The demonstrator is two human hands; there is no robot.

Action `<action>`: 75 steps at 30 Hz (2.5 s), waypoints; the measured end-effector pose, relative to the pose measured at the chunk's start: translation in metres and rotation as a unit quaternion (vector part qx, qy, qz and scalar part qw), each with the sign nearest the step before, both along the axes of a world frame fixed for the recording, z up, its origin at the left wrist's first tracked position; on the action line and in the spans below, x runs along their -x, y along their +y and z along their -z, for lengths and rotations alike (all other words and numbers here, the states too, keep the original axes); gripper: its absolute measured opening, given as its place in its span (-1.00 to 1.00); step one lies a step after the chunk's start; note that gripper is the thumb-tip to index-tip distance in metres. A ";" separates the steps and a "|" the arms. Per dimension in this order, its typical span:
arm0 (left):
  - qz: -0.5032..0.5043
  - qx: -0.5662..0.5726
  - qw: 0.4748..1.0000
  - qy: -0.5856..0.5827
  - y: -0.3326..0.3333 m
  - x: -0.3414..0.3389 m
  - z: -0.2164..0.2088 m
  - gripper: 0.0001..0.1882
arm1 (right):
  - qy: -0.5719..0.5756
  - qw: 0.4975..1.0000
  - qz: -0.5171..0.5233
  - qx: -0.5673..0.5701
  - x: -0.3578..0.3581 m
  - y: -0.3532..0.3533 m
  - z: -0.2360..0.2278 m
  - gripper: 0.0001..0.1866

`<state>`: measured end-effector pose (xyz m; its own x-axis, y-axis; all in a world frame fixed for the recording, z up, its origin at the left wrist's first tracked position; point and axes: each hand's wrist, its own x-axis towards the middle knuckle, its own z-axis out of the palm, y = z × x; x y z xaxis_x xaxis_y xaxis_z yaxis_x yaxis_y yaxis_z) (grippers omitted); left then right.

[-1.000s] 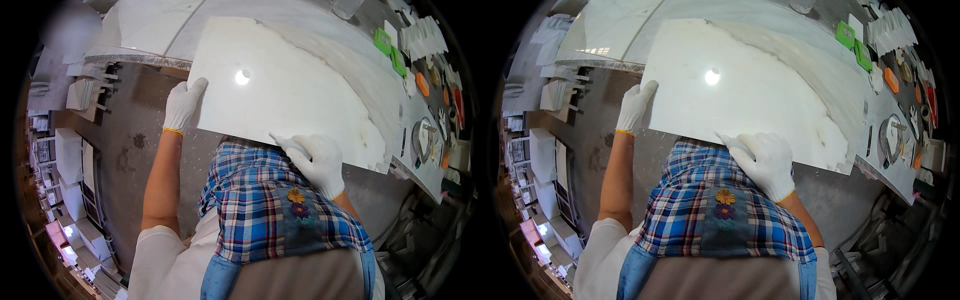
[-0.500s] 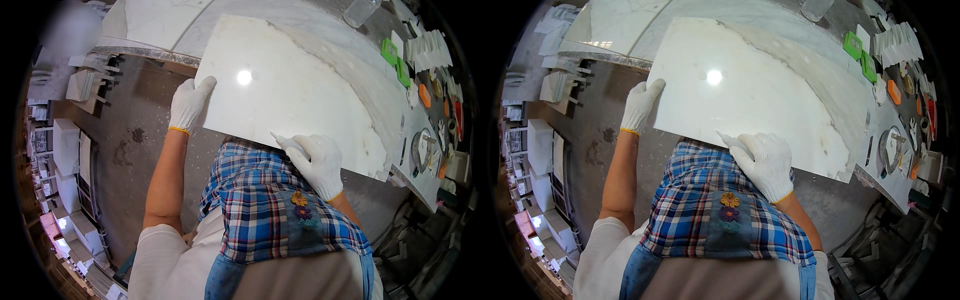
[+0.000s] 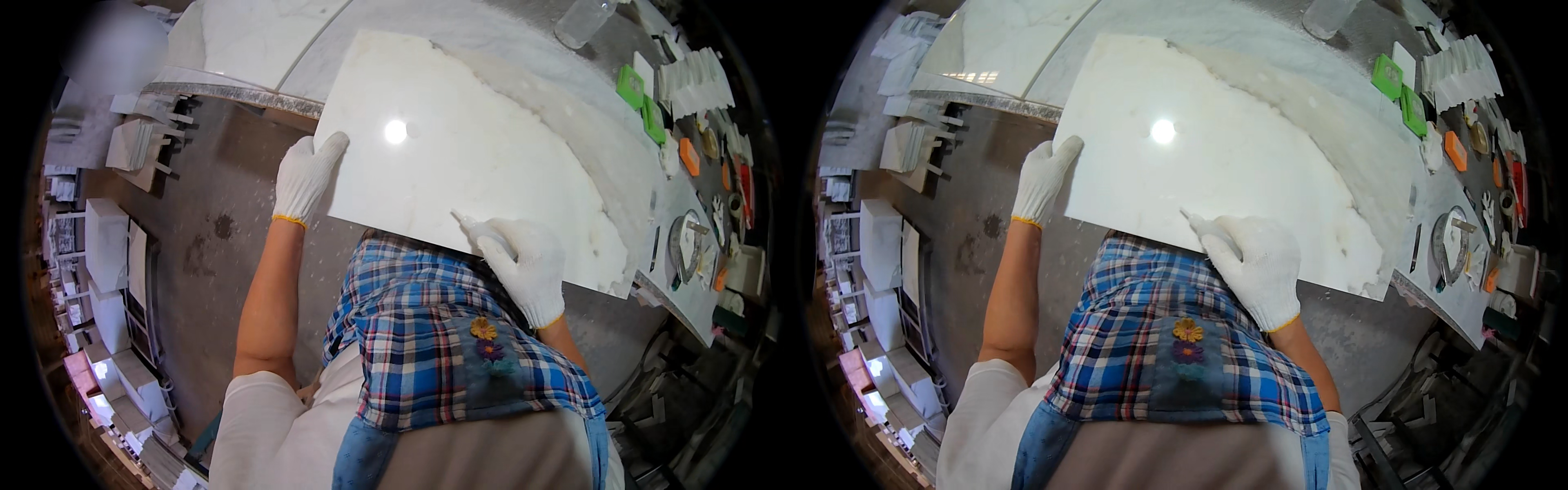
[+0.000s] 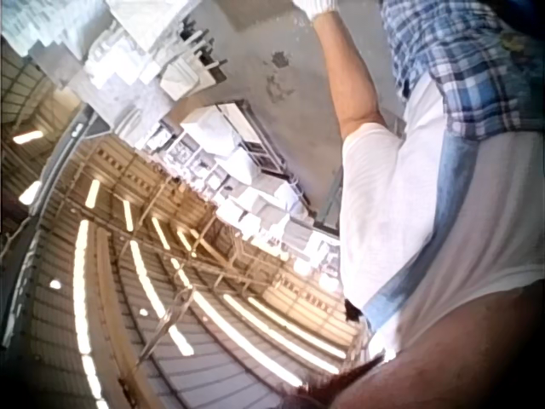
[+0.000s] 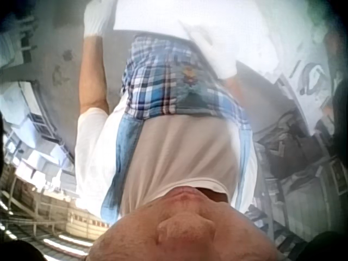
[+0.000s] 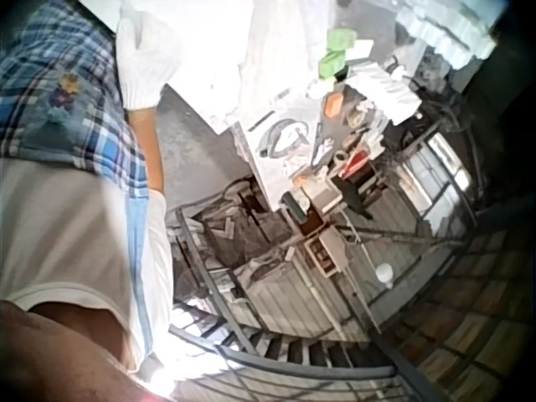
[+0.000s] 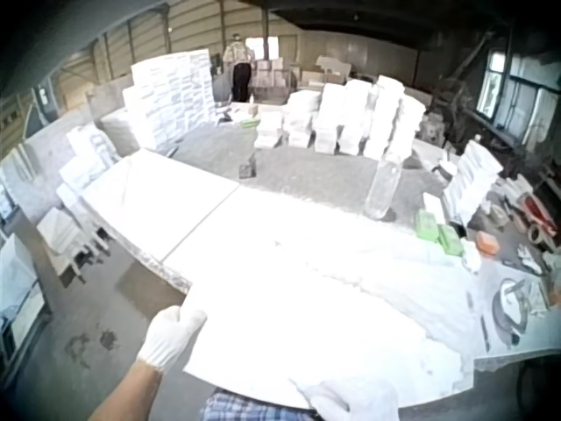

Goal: The person uses a metal scraper to remove a white residue from the surface of a large white tile. They hold the tile steady with one hand while scraping with the other, working methodically across the surface to clear the material.

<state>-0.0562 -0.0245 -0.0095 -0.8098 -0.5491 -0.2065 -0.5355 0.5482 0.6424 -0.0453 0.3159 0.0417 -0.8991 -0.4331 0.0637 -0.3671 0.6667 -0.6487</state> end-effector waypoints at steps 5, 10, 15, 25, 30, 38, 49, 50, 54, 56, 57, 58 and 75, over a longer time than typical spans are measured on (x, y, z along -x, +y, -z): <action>0.005 -0.002 1.000 -0.030 -0.002 0.000 -0.002 -0.25 | 0.017 0.999 0.031 -0.007 0.008 0.007 -0.002 -0.75; 0.010 0.004 1.000 -0.020 -0.004 0.000 0.001 -0.25 | 0.079 0.995 0.046 -0.028 0.011 0.010 0.007 -0.73; 0.009 0.007 1.000 -0.025 -0.005 0.000 0.003 -0.26 | 0.084 0.995 0.049 -0.034 0.011 0.011 0.009 -0.73; 0.007 0.007 0.999 -0.036 -0.001 0.000 -0.004 -0.27 | 0.089 0.995 0.039 -0.029 0.013 0.010 0.006 -0.74; 0.006 0.012 0.999 -0.039 -0.003 0.000 0.000 -0.28 | 0.080 0.996 0.049 -0.015 0.013 0.011 0.007 -0.74; 0.002 -0.007 0.999 -0.043 0.000 0.000 -0.006 -0.28 | 0.112 0.991 0.059 -0.038 0.019 0.015 0.014 -0.73; -0.007 -0.014 0.999 -0.037 -0.001 -0.001 0.000 -0.28 | 0.113 0.992 0.048 -0.037 0.021 0.014 0.012 -0.73; -0.007 -0.014 0.999 -0.040 -0.002 0.000 0.001 -0.28 | 0.095 0.993 0.049 -0.047 0.021 0.014 0.011 -0.72; -0.009 -0.005 0.999 -0.043 0.000 0.000 -0.003 -0.28 | 0.044 0.995 0.050 -0.079 0.020 0.015 0.004 -0.69; -0.007 0.004 0.999 -0.039 0.000 0.000 -0.002 -0.28 | 0.042 0.995 0.063 -0.060 0.021 0.014 0.004 -0.69; -0.007 -0.003 0.999 -0.037 0.000 0.001 -0.003 -0.28 | 0.048 0.995 0.076 -0.034 0.022 0.013 0.005 -0.69; -0.008 -0.011 0.999 -0.035 0.000 0.000 -0.004 -0.29 | 0.054 0.995 0.089 -0.007 0.024 0.012 0.006 -0.69; -0.007 -0.003 0.999 -0.050 0.003 0.000 -0.009 -0.30 | 0.101 0.985 0.128 -0.055 0.066 0.017 0.018 -0.63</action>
<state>-0.0557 -0.0218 -0.0002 -0.7772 -0.5593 -0.2882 -0.6045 0.5366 0.5887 -0.1110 0.3331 0.0241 -0.9535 -0.2073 0.2186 -0.2918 0.8165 -0.4981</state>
